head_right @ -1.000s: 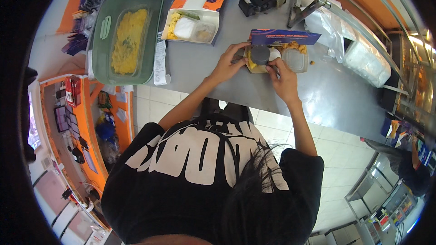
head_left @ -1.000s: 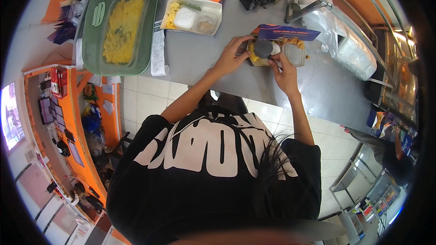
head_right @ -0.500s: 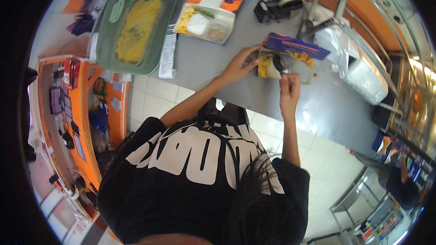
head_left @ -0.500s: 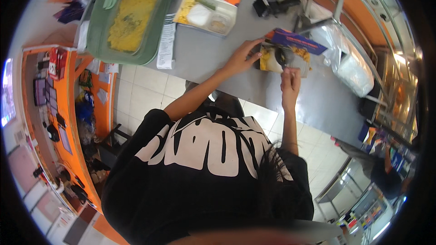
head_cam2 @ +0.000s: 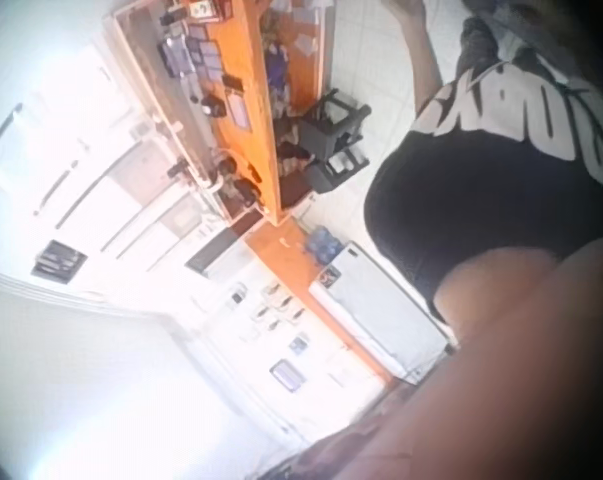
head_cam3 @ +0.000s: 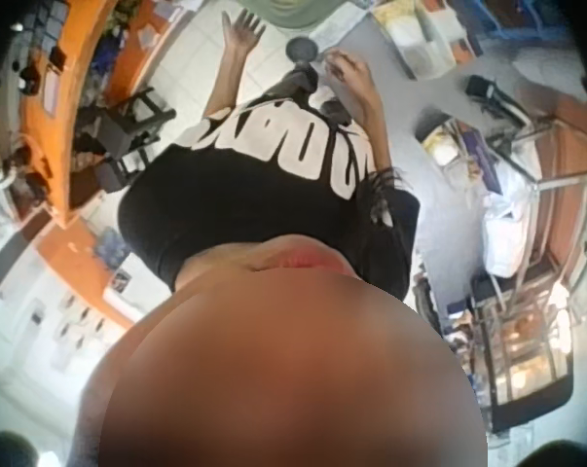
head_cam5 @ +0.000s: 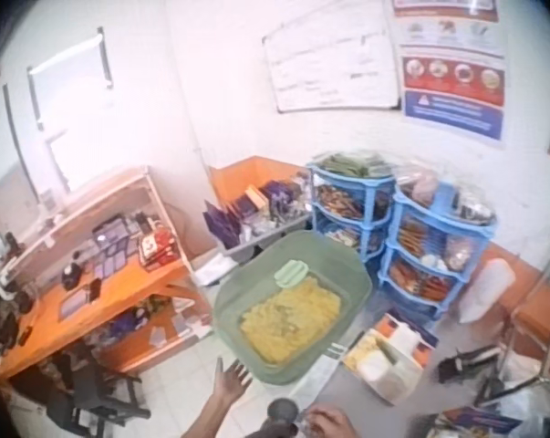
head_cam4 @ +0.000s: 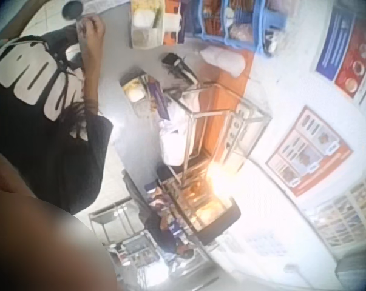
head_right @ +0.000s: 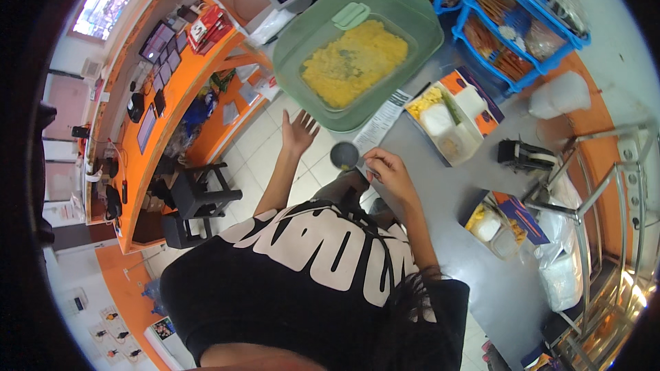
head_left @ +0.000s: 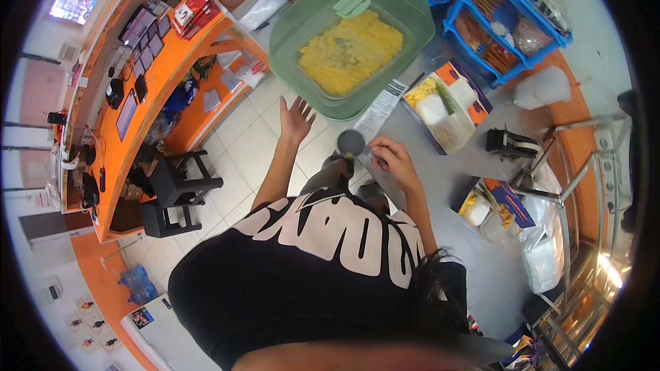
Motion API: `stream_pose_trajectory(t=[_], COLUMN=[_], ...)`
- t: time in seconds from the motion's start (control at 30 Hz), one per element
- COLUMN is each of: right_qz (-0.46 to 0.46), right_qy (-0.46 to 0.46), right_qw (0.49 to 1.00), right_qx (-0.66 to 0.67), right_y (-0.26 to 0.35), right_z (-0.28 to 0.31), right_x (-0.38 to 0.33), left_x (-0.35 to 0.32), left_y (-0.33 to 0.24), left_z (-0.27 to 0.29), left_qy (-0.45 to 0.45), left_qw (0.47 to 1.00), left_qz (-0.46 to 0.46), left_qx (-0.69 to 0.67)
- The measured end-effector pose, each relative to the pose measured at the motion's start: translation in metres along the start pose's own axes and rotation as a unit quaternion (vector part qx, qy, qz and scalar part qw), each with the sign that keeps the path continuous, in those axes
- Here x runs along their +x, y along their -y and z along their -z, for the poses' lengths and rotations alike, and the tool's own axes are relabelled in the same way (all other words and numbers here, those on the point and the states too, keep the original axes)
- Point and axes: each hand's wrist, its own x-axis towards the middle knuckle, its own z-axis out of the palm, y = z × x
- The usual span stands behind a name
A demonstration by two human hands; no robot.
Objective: The person assembles food orders at a counter, using a receipt to guide the process. They place items into containers, add rice and other components, and pack the completed orders into boxes and plastic bags.
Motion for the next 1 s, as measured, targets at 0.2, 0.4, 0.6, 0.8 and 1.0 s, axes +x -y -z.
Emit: stream_pose_trajectory(t=[0.2, 0.4, 0.6, 0.8, 1.0], right_qz=[-0.142, 0.077, 0.127, -0.065, 0.229], right_qy=[0.063, -0.160, -0.429, -0.274, -0.668], right_qw=[0.983, 0.971, 0.885, 0.959, 0.708], right_qx=[-0.100, 0.158, -0.130, -0.022, 0.024], right_y=[-0.036, -0.047, -0.070, -0.048, -0.047], right_z=[-0.041, -0.089, -0.092, -0.079, -0.006], right_x=[0.071, 0.138, 0.116, 0.050, -0.115], left_x=[0.010, -0.004, 0.018, 0.069, 0.049], left_y=[-0.063, -0.128, -0.077, -0.062, -0.127], left_z=[-0.018, -0.037, 0.002, 0.039, 0.003], left_qy=[0.068, 0.224, 0.076, 0.151, 0.272], left_qw=[0.991, 0.925, 0.982, 0.961, 0.650], left_qz=[-0.021, -0.234, 0.018, 0.018, 0.230], left_qx=[0.114, 0.197, 0.173, 0.229, 0.671])
